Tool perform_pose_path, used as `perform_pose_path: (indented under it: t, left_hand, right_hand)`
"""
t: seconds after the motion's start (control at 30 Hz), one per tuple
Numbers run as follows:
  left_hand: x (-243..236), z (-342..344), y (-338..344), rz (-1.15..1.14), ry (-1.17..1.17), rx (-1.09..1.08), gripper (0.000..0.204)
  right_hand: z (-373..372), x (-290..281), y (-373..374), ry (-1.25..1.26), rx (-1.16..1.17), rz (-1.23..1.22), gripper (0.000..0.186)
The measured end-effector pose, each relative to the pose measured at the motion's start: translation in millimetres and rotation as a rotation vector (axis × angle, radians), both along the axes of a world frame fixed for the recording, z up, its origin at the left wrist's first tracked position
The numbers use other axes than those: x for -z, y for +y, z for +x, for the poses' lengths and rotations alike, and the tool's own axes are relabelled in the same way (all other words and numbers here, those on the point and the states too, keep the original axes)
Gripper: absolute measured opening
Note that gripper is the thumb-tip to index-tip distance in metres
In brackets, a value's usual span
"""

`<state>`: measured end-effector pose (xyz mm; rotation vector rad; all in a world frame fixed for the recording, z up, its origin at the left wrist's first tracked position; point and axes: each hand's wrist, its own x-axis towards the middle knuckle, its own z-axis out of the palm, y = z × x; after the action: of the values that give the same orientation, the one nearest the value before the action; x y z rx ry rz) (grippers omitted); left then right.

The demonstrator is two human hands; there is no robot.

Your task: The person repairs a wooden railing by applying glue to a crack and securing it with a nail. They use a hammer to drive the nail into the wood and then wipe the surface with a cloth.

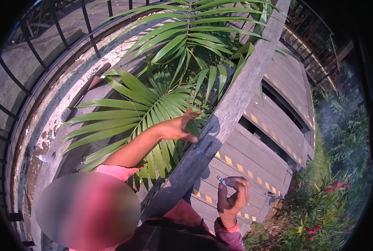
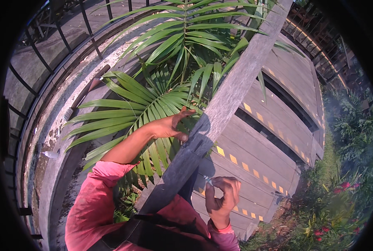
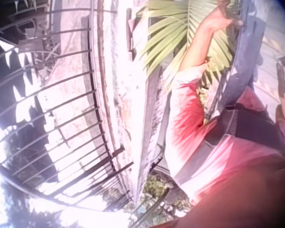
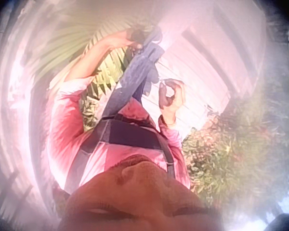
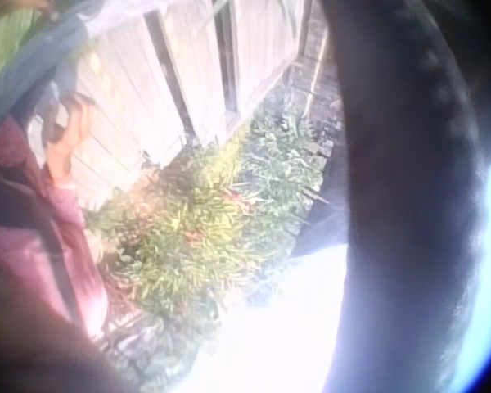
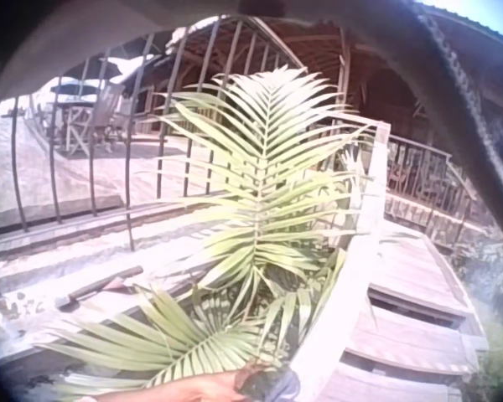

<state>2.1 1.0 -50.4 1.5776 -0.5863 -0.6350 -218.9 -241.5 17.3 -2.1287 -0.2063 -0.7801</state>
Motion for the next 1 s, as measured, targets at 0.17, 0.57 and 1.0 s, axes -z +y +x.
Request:
perform_pose_path:
  t: [0.17,0.57,1.0]
  left_hand:
    - [5,2,0,0.003,-0.063,0.003,0.131]
    - [-2,0,1,0.074,-0.142,0.021,0.131]
    - [14,5,-1,0.091,-0.107,0.072,0.132]
  right_hand:
    - [0,0,0,0.005,-0.022,-0.022,0.027]
    - [27,-9,3,-0.038,-0.065,-0.104,0.022]
    - [97,-4,23,0.095,-0.204,-0.266,0.02]
